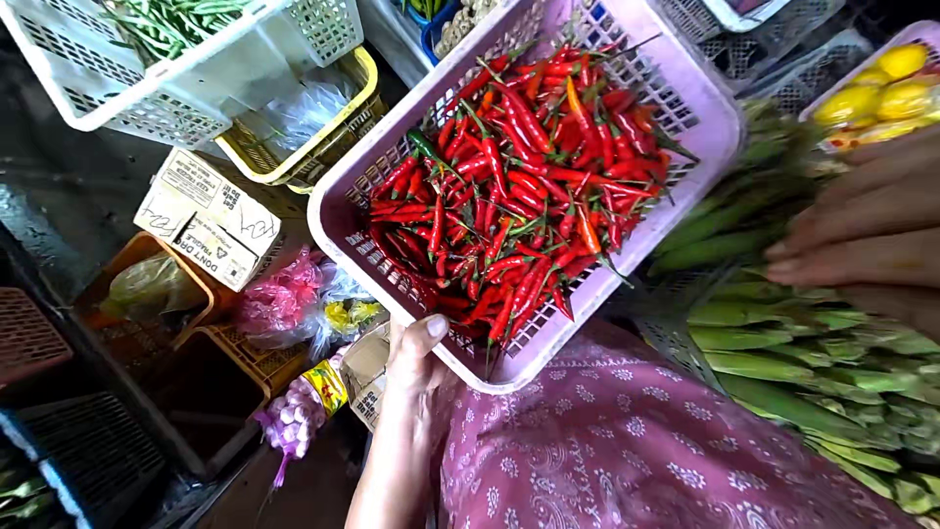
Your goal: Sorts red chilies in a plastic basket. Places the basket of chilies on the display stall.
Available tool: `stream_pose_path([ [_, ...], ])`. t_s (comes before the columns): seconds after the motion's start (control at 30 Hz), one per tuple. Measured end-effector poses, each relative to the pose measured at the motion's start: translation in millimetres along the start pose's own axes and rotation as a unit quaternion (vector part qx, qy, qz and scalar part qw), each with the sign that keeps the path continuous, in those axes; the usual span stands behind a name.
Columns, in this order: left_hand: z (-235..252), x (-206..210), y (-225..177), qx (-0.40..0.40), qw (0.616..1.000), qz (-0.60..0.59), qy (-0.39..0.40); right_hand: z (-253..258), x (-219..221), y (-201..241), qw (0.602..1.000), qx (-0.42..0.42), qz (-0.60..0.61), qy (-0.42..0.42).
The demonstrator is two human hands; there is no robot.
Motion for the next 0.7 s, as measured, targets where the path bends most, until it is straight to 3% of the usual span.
stream_pose_path([
  [0.13, 4.0, -1.8, -7.4, 0.025, 1.0, 0.01, -0.013, 3.4, 21.4, -5.4, 0.997, 0.017, -0.058, 0.056],
  [0.23, -0.9, 1.3, -8.7, 0.023, 1.0, 0.003, -0.014, 24.0, 20.5, 7.2, 0.999, -0.005, -0.044, 0.016],
  [0.37, -10.6, 13.6, -1.1, -0.005, 0.999, -0.04, 0.003, 89.3, 45.0, 35.1, 0.996, -0.059, -0.049, -0.033],
  [0.5, -16.1, 21.4, 7.9, -0.023, 0.999, -0.027, 0.007, 140.7, 102.5, 43.8, 0.993, -0.068, -0.092, 0.024],
  [0.6, -16.5, 19.5, 15.2, -0.042, 0.998, -0.039, -0.005, 146.4, 126.5, 45.2, 0.992, -0.065, -0.104, 0.04],
  [0.7, -17.3, 15.5, 18.5, -0.041, 0.998, -0.042, 0.015, 123.1, 128.8, 48.1, 0.986, -0.123, -0.066, 0.095],
])
Point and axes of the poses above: each hand's wrist, its own z-axis towards the middle knuckle, its own x-axis out of the palm, y = z × x, the point moved 7 cm from there along z, towards the middle knuckle, and after that the axes turned 10 degrees about -y, right-handed, at the moved point
